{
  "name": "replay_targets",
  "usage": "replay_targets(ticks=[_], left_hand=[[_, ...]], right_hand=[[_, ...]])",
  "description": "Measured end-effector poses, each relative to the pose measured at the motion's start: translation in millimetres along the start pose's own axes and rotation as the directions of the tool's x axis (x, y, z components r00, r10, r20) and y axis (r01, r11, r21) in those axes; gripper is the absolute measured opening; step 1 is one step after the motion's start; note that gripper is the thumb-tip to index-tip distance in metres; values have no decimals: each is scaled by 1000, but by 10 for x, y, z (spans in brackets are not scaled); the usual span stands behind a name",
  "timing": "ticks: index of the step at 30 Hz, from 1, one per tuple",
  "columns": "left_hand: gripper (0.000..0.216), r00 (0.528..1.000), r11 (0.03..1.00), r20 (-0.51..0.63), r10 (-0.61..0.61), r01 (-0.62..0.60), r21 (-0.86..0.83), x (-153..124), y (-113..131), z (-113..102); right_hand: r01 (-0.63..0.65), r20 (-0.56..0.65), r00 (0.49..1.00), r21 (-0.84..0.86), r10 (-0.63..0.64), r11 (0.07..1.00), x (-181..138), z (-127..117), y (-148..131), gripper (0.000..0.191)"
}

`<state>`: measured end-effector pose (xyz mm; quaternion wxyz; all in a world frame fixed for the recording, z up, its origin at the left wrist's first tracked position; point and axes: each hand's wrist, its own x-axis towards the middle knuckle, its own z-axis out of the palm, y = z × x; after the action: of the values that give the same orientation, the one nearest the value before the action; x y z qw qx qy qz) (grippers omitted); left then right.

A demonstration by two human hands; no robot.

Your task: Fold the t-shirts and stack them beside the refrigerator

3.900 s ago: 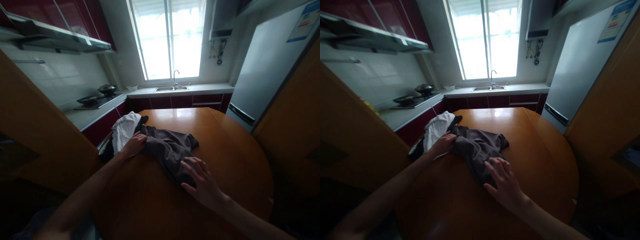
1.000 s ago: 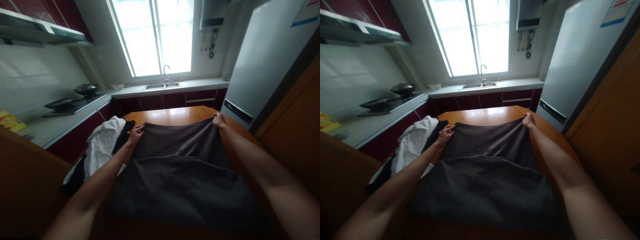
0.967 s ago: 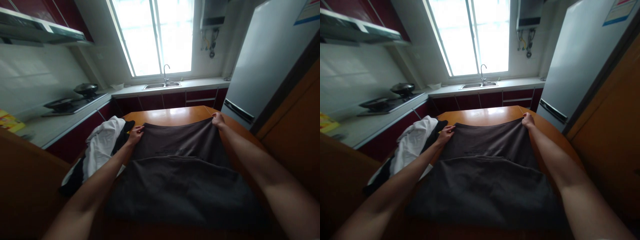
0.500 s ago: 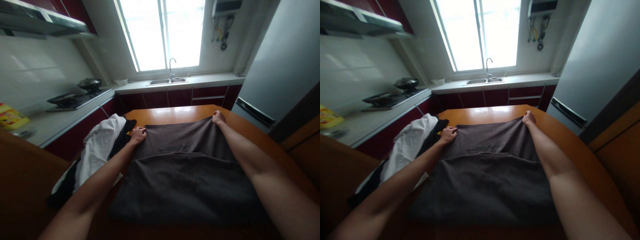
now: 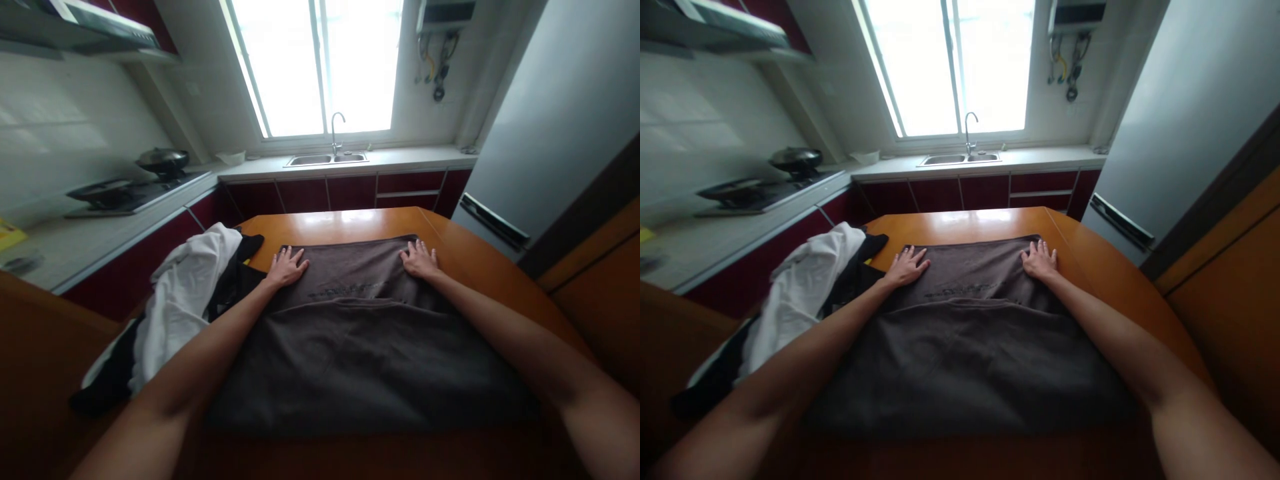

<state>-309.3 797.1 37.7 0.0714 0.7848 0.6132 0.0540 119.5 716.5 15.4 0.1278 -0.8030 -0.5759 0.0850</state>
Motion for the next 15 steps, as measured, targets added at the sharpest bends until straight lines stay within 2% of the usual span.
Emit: replay_targets(ticks=[6,15], left_hand=[[73,1000,1000,-18,3,-3,-2,247,39,10],[73,998,998,-23,55,-55,17,929,225,75]], right_hand=[[-26,2,1000,-40,26,999,172,-71,132,77],[0,20,1000,-65,1,998,764,-152,339,77]])
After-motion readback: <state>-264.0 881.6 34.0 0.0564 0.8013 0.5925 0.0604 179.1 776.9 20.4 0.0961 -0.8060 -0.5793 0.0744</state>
